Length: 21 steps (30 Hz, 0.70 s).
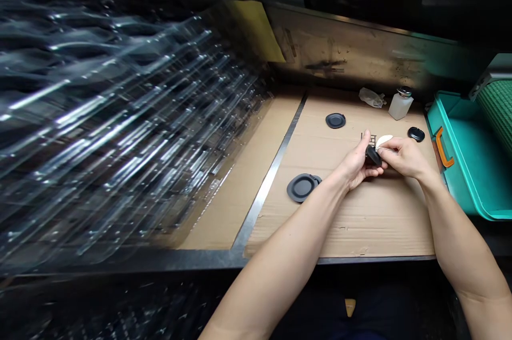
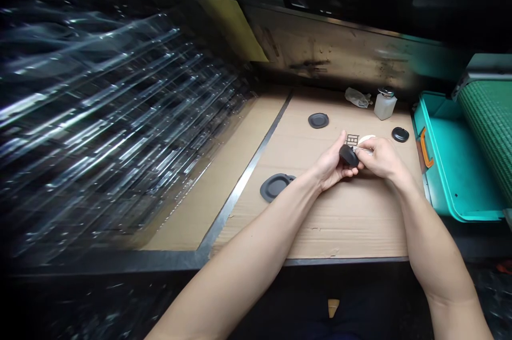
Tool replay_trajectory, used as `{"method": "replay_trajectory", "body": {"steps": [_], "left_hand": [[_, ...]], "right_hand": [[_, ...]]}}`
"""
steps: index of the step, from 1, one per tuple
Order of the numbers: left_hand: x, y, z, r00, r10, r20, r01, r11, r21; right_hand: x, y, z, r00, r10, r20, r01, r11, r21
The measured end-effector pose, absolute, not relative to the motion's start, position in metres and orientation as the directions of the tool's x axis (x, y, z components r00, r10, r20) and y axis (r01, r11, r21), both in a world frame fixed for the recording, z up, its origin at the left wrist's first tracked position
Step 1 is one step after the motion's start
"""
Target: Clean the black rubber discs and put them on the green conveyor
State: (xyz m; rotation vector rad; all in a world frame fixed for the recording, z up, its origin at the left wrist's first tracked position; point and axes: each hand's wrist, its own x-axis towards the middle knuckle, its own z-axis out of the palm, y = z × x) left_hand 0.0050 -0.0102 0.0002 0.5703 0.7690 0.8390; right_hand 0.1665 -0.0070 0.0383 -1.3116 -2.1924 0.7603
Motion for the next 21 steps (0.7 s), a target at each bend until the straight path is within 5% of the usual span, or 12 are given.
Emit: {"method": "replay_trajectory", "body": {"steps": [7, 14, 21], "left_hand": [[0.006, -0.016, 0.0, 0.328, 0.903, -0.277, -0.283, 0.373, 0.884], [0.011, -0.027, 0.005, -0.054, 0.996, 0.075, -0.2, -0.085, 0.976], [0.013, -0.038, 0.02, -0.03, 0.999, -0.039, -0.357, 0.026, 0.934]], "right_hand": [[0.165, -0.004, 0.031, -0.376, 0.901, 0.217, 0.706, 0.43, -0.562], [0.187, 0.007, 0.032, -0.106, 0.965, 0.239, 0.86, 0.21, -0.465], [0.194, 0.012, 0.027, -0.022, 0.975, 0.222, 0.89, 0.121, -0.441]]}}
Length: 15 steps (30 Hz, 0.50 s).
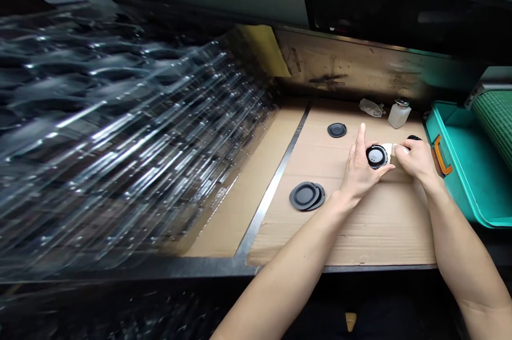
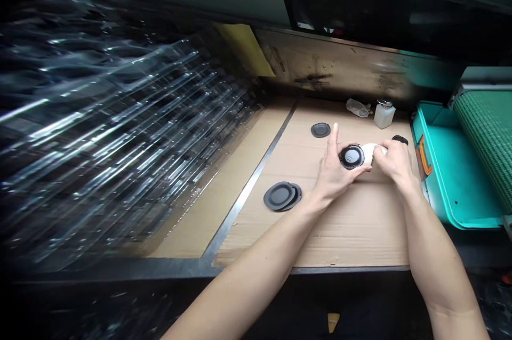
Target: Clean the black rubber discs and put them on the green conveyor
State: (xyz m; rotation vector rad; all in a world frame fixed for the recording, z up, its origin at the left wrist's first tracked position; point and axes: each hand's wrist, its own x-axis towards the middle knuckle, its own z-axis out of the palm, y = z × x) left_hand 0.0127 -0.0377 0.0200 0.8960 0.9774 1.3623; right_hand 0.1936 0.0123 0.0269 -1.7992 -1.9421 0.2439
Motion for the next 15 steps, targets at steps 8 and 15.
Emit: {"method": "replay_trajectory", "body": {"steps": [8, 15], "left_hand": [[0.015, -0.037, 0.017, -0.127, 0.99, 0.054, -0.29, -0.089, 0.953], [-0.004, -0.028, 0.008, -0.14, 0.984, 0.108, 0.056, -0.101, 0.993]], "right_hand": [[0.194, 0.011, 0.028, 0.032, 0.988, 0.153, 0.926, 0.028, -0.376], [0.195, 0.017, 0.011, 0.089, 0.99, 0.107, 0.954, -0.054, -0.294]]}}
